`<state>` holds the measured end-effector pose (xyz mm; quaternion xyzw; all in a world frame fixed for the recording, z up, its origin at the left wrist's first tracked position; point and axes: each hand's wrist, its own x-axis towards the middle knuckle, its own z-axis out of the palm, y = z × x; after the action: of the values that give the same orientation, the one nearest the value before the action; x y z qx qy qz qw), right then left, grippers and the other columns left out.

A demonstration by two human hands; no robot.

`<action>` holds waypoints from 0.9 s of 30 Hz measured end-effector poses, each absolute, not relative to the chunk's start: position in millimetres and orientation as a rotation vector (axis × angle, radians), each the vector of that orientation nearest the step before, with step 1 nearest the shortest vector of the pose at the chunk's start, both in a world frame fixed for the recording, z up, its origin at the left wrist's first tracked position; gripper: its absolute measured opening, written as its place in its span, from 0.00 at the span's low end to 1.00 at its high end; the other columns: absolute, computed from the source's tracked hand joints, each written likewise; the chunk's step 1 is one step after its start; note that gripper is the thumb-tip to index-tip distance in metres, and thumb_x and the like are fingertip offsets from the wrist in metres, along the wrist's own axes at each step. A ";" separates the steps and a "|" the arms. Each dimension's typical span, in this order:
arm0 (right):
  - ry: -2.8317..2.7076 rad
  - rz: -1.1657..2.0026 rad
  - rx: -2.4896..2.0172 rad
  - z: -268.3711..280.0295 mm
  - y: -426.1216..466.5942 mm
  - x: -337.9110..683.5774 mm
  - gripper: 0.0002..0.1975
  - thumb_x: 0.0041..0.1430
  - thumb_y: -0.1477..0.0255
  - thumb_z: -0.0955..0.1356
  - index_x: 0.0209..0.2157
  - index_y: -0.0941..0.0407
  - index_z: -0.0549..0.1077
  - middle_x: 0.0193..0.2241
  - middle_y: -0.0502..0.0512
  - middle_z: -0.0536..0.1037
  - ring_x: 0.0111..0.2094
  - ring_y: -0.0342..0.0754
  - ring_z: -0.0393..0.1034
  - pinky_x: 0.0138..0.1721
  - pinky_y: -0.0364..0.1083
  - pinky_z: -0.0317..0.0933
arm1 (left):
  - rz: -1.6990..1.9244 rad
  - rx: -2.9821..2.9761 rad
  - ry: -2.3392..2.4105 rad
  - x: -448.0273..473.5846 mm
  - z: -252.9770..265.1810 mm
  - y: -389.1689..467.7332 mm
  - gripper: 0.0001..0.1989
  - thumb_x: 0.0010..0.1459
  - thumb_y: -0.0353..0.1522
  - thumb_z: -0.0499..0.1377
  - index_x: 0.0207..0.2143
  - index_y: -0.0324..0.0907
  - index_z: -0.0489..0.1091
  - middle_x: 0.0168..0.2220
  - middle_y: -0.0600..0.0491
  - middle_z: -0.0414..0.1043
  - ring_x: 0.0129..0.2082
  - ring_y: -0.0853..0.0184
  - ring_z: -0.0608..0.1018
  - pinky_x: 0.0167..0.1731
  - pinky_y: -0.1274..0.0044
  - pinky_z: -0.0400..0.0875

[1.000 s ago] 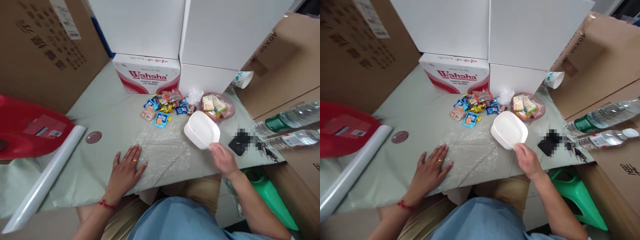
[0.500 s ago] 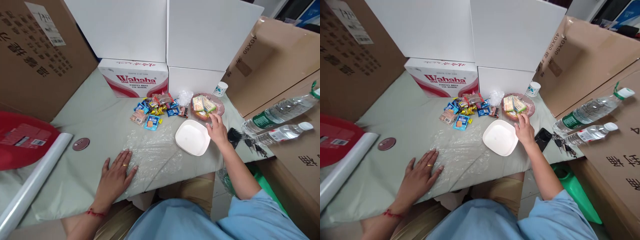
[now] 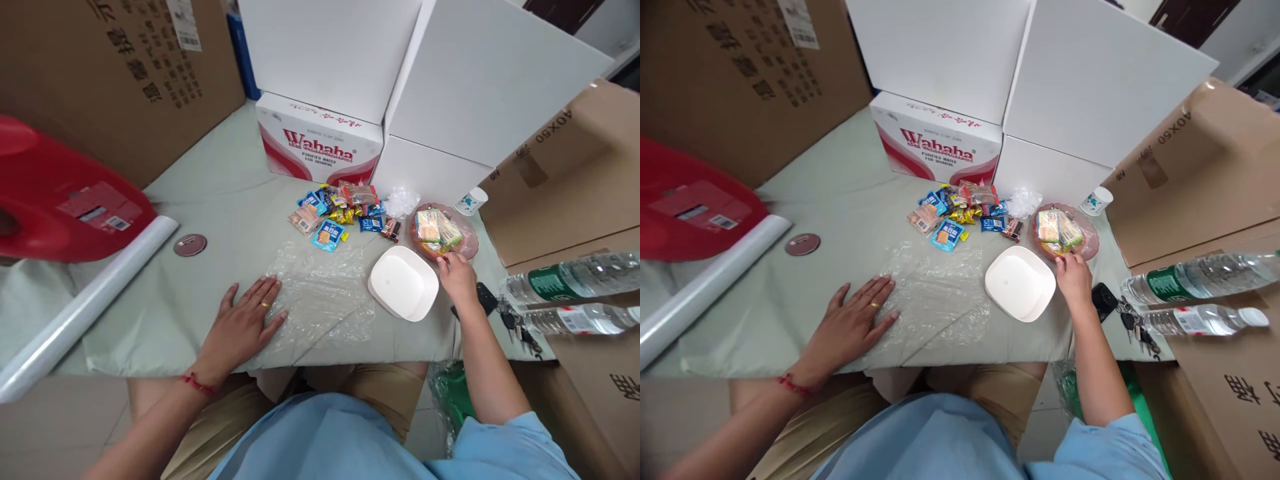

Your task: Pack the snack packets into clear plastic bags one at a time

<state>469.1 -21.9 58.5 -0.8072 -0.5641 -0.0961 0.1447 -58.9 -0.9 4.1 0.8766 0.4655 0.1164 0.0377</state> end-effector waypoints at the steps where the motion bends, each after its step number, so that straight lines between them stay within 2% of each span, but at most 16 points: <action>1: -1.627 -0.289 -2.329 66.4 -18.4 467.9 0.17 0.68 0.63 0.63 0.46 0.56 0.79 0.46 0.66 0.78 0.45 0.59 0.72 0.46 0.53 0.65 | 0.362 2.682 1.428 -58.6 4.3 -1.0 0.35 0.73 0.48 0.44 0.74 0.42 0.56 0.73 0.42 0.60 0.71 0.49 0.66 0.71 0.49 0.45; 4: -1.654 -0.372 -2.276 94.7 2.6 455.0 0.18 0.66 0.64 0.64 0.50 0.56 0.79 0.51 0.66 0.78 0.48 0.60 0.72 0.45 0.52 0.64 | 0.377 2.660 1.420 -58.0 4.4 -1.3 0.35 0.73 0.49 0.44 0.74 0.43 0.55 0.73 0.42 0.60 0.71 0.50 0.66 0.71 0.49 0.45; 9: -1.875 -0.200 -2.336 124.3 70.2 408.1 0.15 0.68 0.68 0.63 0.45 0.55 0.81 0.42 0.62 0.84 0.43 0.57 0.75 0.43 0.49 0.62 | 0.415 2.627 1.423 -57.8 4.2 -1.8 0.34 0.72 0.48 0.44 0.75 0.45 0.53 0.72 0.43 0.60 0.71 0.49 0.67 0.71 0.48 0.44; 16: -2.229 0.210 -2.396 108.7 140.4 344.1 0.15 0.66 0.68 0.67 0.51 0.51 0.81 0.47 0.59 0.84 0.47 0.56 0.77 0.44 0.46 0.64 | 0.415 2.587 1.435 -56.8 4.5 -3.7 0.33 0.73 0.46 0.47 0.75 0.45 0.55 0.73 0.44 0.59 0.72 0.52 0.65 0.72 0.50 0.42; 21: -2.306 0.281 -2.388 95.3 150.9 323.8 0.11 0.60 0.73 0.71 0.44 0.52 0.83 0.43 0.59 0.85 0.43 0.55 0.77 0.41 0.45 0.62 | 0.434 2.554 1.424 -56.3 5.8 -3.9 0.33 0.72 0.46 0.48 0.75 0.46 0.54 0.73 0.45 0.59 0.72 0.52 0.65 0.73 0.50 0.41; 24: -2.310 0.303 -2.338 92.8 154.9 311.2 0.10 0.64 0.72 0.68 0.43 0.54 0.82 0.41 0.58 0.85 0.40 0.51 0.76 0.39 0.44 0.61 | 0.452 2.529 1.413 -56.3 6.8 -4.2 0.33 0.72 0.45 0.49 0.75 0.46 0.55 0.73 0.45 0.58 0.72 0.52 0.65 0.73 0.50 0.39; 27: -2.306 0.316 -2.290 90.2 159.7 292.7 0.15 0.71 0.64 0.64 0.43 0.56 0.80 0.39 0.57 0.84 0.37 0.49 0.74 0.34 0.44 0.58 | 0.462 2.511 1.401 -56.4 7.9 -4.9 0.33 0.72 0.45 0.50 0.75 0.46 0.55 0.74 0.45 0.58 0.73 0.51 0.64 0.73 0.50 0.39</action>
<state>292.7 159.7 90.2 -0.7000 -0.7048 0.0967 -0.0619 -56.4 -4.9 7.9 0.8566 0.4778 0.1577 0.1144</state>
